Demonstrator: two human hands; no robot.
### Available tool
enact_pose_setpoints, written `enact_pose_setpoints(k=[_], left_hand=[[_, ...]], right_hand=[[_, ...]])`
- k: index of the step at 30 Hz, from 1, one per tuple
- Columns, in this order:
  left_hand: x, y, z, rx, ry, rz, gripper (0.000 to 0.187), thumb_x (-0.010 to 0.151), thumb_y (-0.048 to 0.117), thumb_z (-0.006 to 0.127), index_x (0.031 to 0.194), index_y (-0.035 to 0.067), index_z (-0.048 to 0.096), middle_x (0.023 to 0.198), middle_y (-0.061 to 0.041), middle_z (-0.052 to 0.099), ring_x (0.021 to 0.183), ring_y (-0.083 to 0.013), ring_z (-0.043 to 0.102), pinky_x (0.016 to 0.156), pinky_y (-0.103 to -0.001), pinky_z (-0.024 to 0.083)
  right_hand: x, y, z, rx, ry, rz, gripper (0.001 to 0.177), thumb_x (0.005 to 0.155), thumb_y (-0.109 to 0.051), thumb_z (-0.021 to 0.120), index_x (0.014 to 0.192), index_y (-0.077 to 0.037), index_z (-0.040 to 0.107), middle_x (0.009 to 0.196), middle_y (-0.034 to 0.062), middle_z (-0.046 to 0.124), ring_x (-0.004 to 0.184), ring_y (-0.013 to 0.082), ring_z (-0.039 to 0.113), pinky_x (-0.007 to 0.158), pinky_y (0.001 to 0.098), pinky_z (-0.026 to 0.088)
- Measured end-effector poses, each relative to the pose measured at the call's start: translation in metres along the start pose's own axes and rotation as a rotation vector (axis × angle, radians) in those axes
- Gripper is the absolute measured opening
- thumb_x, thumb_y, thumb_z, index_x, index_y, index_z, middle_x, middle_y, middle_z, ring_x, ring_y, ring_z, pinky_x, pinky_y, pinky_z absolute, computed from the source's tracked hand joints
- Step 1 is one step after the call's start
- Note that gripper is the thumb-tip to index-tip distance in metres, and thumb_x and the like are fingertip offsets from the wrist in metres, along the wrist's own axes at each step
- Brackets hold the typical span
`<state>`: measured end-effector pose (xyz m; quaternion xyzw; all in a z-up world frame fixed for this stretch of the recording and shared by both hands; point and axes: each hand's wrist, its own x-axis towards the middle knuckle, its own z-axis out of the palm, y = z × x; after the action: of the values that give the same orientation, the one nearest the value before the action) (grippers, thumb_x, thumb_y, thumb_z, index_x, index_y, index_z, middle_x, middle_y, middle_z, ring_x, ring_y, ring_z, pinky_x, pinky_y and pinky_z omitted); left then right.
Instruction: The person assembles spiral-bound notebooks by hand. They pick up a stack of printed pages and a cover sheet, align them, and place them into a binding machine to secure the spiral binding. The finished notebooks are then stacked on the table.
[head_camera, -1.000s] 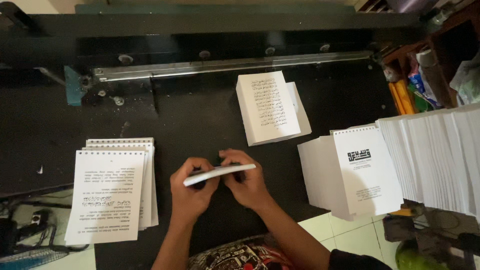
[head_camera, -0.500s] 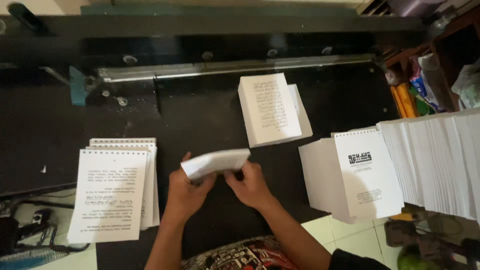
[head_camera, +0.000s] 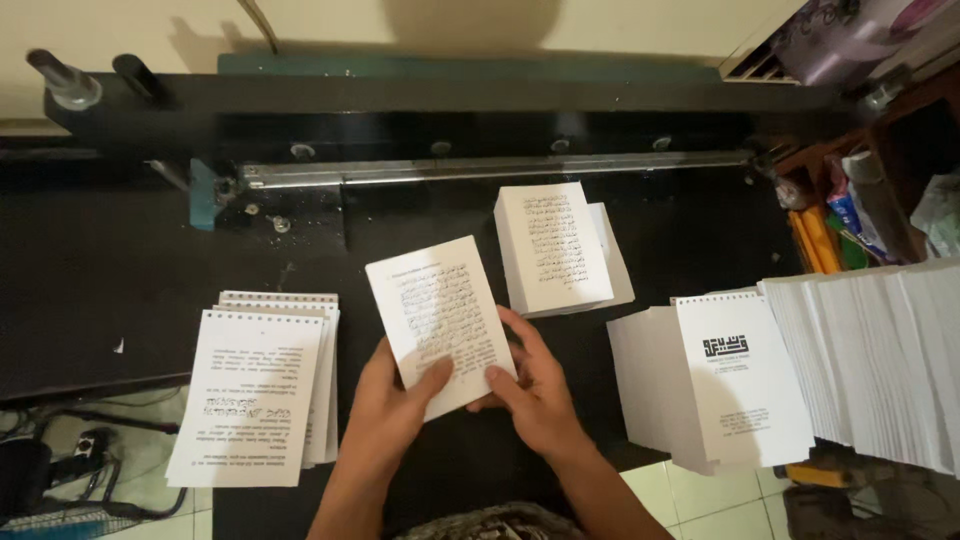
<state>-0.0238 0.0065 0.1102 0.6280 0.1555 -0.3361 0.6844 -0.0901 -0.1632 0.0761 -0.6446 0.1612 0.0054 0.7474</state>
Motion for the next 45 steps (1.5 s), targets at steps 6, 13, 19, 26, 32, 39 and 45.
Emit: enact_pose_setpoints(k=[6,13,19,26,32,39,45], left_hand=[[-0.043,-0.025,-0.029,0.493,0.144,0.058,0.067,0.068,0.040,0.090,0.122,0.020,0.056,0.115,0.002,0.068,0.087,-0.0136,0.078,0.079,-0.032,0.057],[-0.026,-0.063,-0.076,0.988,-0.552,-0.218,0.074,0.078,0.069,0.058,0.148,0.050,0.041,0.145,0.024,0.055,0.133,0.0012,0.058,0.109,-0.025,0.040],[-0.051,-0.008,-0.083,0.958,-0.297,-0.027,0.069,0.073,0.066,0.076,0.137,0.047,0.057,0.136,0.025,0.070,0.130,0.0030,0.068,0.108,-0.026,0.052],[-0.013,-0.045,-0.118,0.976,-0.283,0.210,0.077,0.065,0.073,0.089,0.130,0.045,0.061,0.129,0.024,0.073,0.120,0.0021,0.072,0.103,-0.024,0.050],[-0.034,0.012,-0.108,0.937,-0.197,-0.005,0.071,0.067,0.062,0.089,0.132,0.050,0.061,0.129,0.027,0.077,0.125,0.0046,0.072,0.097,-0.023,0.060],[-0.022,-0.006,-0.127,0.918,-0.049,0.342,0.068,0.059,0.054,0.099,0.119,0.042,0.068,0.105,0.019,0.082,0.097,-0.0030,0.080,0.091,-0.021,0.054],[-0.027,0.018,-0.112,0.912,-0.097,0.160,0.058,0.071,0.050,0.093,0.123,0.039,0.071,0.119,0.019,0.081,0.116,-0.0002,0.077,0.098,-0.024,0.055]], right_hand=[[0.057,-0.004,0.036,0.091,0.193,0.156,0.072,0.087,-0.003,0.058,0.156,-0.012,0.040,0.125,0.0223,0.069,0.095,0.0322,0.074,0.071,0.0363,0.069],[0.115,0.018,0.064,0.076,0.141,0.222,0.070,0.096,0.000,0.052,0.161,-0.013,0.029,0.131,0.0199,0.063,0.116,0.0309,0.067,0.089,0.0377,0.067],[0.142,0.011,0.076,0.073,0.186,0.217,0.067,0.095,0.002,0.054,0.158,-0.010,0.037,0.130,0.0211,0.065,0.113,0.0322,0.069,0.088,0.0362,0.067],[0.190,0.023,0.073,0.089,0.241,0.237,0.072,0.091,0.011,0.052,0.157,-0.011,0.036,0.136,0.0234,0.059,0.114,0.0399,0.068,0.079,0.0406,0.068],[0.181,0.005,0.080,0.077,0.224,0.220,0.071,0.091,0.011,0.053,0.157,-0.010,0.038,0.123,0.0228,0.066,0.111,0.0374,0.069,0.079,0.0387,0.068],[0.189,0.027,0.074,0.110,0.255,0.195,0.074,0.088,0.014,0.053,0.156,-0.013,0.039,0.125,0.0245,0.063,0.106,0.0392,0.070,0.072,0.0373,0.068],[0.183,0.014,0.074,0.086,0.190,0.198,0.074,0.091,0.011,0.053,0.160,-0.009,0.033,0.127,0.0226,0.065,0.108,0.0377,0.069,0.079,0.0409,0.068]])
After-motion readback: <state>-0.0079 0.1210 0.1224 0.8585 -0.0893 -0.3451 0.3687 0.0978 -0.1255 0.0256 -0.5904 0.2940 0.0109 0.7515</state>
